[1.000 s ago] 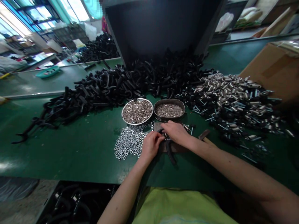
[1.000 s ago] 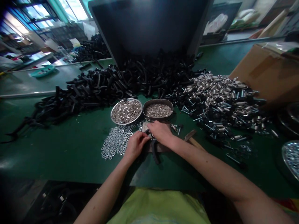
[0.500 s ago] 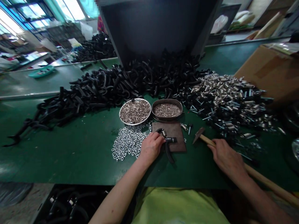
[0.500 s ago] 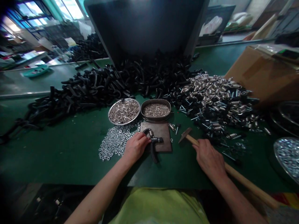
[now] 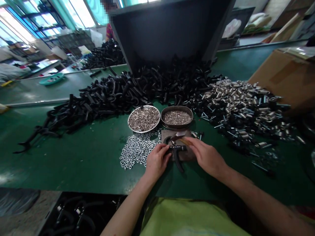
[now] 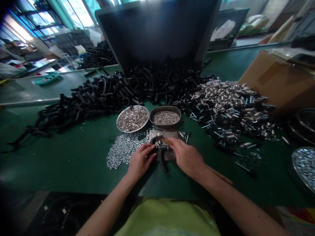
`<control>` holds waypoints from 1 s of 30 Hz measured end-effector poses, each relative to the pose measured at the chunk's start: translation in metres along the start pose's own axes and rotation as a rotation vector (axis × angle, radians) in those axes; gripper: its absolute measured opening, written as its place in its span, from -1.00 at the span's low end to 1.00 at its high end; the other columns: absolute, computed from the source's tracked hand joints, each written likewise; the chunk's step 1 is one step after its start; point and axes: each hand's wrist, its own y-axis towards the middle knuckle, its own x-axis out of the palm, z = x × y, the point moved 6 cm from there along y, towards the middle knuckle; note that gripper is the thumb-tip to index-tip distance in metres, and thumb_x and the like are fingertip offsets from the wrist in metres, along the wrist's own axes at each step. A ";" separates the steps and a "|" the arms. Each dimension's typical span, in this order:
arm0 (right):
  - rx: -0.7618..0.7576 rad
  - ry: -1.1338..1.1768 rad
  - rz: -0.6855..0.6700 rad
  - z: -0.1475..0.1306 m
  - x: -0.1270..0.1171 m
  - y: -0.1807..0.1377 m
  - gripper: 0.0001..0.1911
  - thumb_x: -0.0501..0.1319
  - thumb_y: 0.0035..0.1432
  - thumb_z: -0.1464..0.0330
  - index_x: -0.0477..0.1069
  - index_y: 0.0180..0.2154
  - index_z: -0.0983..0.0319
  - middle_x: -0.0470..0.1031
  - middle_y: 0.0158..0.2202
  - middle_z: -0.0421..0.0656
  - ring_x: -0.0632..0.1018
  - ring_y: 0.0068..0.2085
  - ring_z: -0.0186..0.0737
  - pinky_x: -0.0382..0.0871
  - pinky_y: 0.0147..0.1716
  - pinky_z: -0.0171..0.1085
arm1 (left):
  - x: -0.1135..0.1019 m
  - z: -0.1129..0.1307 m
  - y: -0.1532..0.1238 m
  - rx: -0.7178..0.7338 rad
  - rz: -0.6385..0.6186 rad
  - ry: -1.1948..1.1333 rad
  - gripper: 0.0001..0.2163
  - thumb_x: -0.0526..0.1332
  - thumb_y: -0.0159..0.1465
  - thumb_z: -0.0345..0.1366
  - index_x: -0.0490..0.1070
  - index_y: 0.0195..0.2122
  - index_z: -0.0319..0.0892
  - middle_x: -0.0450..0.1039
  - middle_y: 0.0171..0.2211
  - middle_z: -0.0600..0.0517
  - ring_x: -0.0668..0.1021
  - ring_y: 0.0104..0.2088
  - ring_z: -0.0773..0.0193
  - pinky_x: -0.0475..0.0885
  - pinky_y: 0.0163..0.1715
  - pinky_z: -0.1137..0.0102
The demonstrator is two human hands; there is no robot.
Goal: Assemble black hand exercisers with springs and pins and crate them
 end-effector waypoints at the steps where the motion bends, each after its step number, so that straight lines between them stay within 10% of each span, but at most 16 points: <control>1: -0.023 -0.034 0.013 -0.005 -0.002 -0.005 -0.61 -0.12 0.31 0.36 0.25 0.11 0.16 0.49 -0.03 -0.08 0.55 -0.13 -0.16 0.43 -0.20 -0.24 | -0.002 -0.002 -0.001 -0.036 0.021 -0.040 -0.74 0.19 0.22 -0.32 0.37 -0.04 -0.10 0.38 -0.09 -0.07 0.50 -0.15 0.18 0.45 -0.15 0.30; 7: -0.073 -0.199 -0.184 -0.014 0.016 -0.019 -0.61 -0.06 0.30 0.38 0.26 0.12 0.15 0.53 -0.19 -0.12 0.58 -0.35 -0.20 0.42 -0.40 -0.28 | -0.003 -0.005 -0.001 -0.136 0.020 -0.043 -0.72 0.23 0.18 -0.31 0.35 -0.07 -0.16 0.38 -0.15 -0.08 0.49 -0.20 0.16 0.44 -0.20 0.28; 15: 0.066 -0.393 0.158 0.039 -0.021 -0.055 -0.60 -0.09 0.33 0.30 0.27 0.12 0.21 0.52 -0.23 -0.07 0.54 -0.30 -0.18 0.37 -0.43 -0.25 | 0.001 -0.002 0.005 -0.058 -0.091 -0.001 -0.66 0.09 0.23 -0.42 0.46 0.00 -0.04 0.40 -0.28 -0.07 0.45 -0.32 0.21 0.37 -0.29 0.31; 20: 0.179 -0.651 0.129 0.081 -0.023 -0.077 -0.63 -0.01 0.28 0.28 0.39 0.02 0.25 0.48 -0.32 -0.04 0.48 -0.34 -0.09 0.28 -0.50 -0.20 | 0.003 -0.015 0.005 -0.430 -0.079 -0.697 -0.69 0.22 0.15 -0.33 0.50 -0.06 -0.08 0.47 -0.36 -0.01 0.47 -0.41 0.28 0.39 -0.37 0.37; 25: 0.031 -0.438 0.162 0.069 -0.029 -0.033 -0.68 0.02 0.26 0.31 0.46 -0.09 0.29 0.46 -0.17 0.02 0.41 -0.10 -0.05 0.32 -0.16 -0.15 | 0.034 0.001 -0.019 -0.972 -0.159 -1.410 -0.71 0.33 0.06 -0.34 0.50 -0.15 -0.22 0.54 -0.34 -0.06 0.53 -0.45 0.34 0.43 -0.48 0.49; 30: -0.088 -0.313 0.097 0.038 -0.028 0.064 -0.69 0.02 0.26 0.33 0.47 -0.11 0.29 0.50 -0.16 -0.01 0.39 -0.07 -0.09 0.28 -0.07 -0.18 | 0.043 0.023 -0.036 -1.031 -0.104 -1.484 -0.66 0.30 0.11 -0.39 0.47 -0.05 -0.20 0.51 -0.06 -0.10 0.56 -0.12 0.24 0.42 -0.01 0.34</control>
